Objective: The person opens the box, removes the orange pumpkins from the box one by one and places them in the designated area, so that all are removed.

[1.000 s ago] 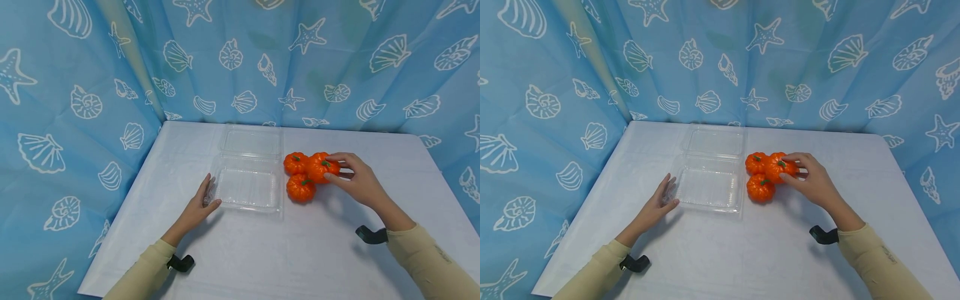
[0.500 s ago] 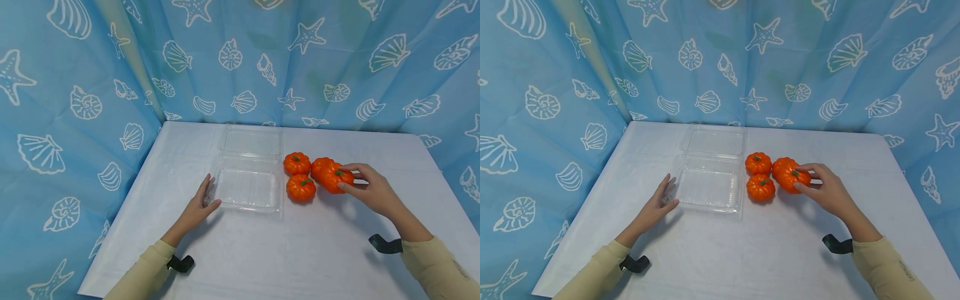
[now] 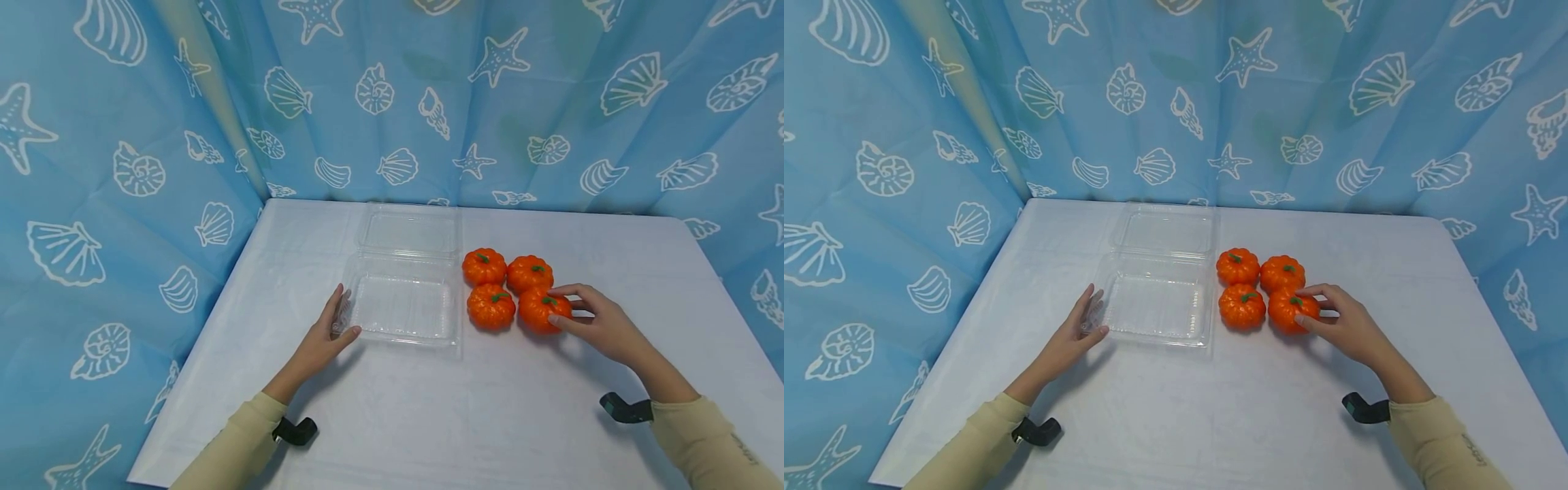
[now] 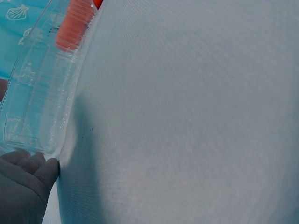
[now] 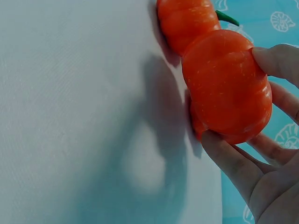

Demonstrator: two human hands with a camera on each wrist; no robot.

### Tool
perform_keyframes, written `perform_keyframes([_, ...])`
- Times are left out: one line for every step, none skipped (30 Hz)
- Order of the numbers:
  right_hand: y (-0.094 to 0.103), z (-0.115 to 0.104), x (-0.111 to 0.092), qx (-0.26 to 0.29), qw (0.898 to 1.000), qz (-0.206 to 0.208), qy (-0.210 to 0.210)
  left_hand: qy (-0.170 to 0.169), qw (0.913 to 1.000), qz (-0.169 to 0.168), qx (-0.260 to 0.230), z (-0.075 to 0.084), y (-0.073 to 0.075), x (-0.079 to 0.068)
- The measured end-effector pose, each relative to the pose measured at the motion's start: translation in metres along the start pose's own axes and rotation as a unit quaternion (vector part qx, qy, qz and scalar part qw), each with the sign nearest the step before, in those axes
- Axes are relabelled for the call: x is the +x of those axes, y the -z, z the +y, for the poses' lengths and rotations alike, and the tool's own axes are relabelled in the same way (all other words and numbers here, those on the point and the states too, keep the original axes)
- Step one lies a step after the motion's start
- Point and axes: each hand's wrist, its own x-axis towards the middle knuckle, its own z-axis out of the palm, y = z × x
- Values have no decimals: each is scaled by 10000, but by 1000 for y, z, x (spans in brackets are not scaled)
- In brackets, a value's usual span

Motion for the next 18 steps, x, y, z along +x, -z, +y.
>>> perform_keyframes([-1,1,1,1,10000,-8,-12,-9,10000,9,-1,0,0,0])
perform_keyframes([-2,2,2,1,10000,-12,-21,-23,10000,15,-5,0,0,0])
perform_keyframes([-3,3,3,0,10000,-3,-27,-36,10000,17,-15,0,0,0])
perform_keyframes([-4,4,4,8,10000,5,-34,-50,10000,11,-20,0,0,0])
perform_keyframes([-5,5,5,13,10000,22,-43,-62,10000,5,-24,0,0,0])
perform_keyframes([-6,6,6,23,10000,38,-52,-57,10000,-2,-29,0,0,-1])
perform_keyframes([-7,6,7,41,10000,57,-57,-60,10000,-12,-33,0,0,-1])
perform_keyframes([-8,7,8,54,9999,67,-73,-55,10000,-15,-46,0,0,-1])
perform_keyframes([-9,8,9,65,9999,71,-100,-34,10000,-21,-53,0,0,-1])
perform_keyframes([-10,9,10,77,9999,68,-133,-20,10000,-27,-59,1,0,-1])
perform_keyframes([-11,9,10,91,9998,66,-171,-17,10000,-27,-68,1,0,-1])
perform_keyframes([-12,9,11,106,9997,58,-221,-2,10000,-26,-68,2,1,-1])
perform_keyframes([-13,9,12,121,9995,54,-271,4,10000,-21,-66,2,1,-1])
perform_keyframes([-13,9,12,124,9994,48,-333,9,10000,-18,-72,2,1,-2])
perform_keyframes([-14,9,13,135,9991,46,-388,10,10000,-17,-72,2,1,-2])
perform_keyframes([-14,8,13,142,9989,45,-441,-2,10000,-18,-70,2,1,-1])
perform_keyframes([-14,8,13,144,9987,42,-492,-2,10000,-16,-60,2,1,-1])
perform_keyframes([-15,8,14,134,9984,38,-542,14,10000,-16,-54,3,1,-1])
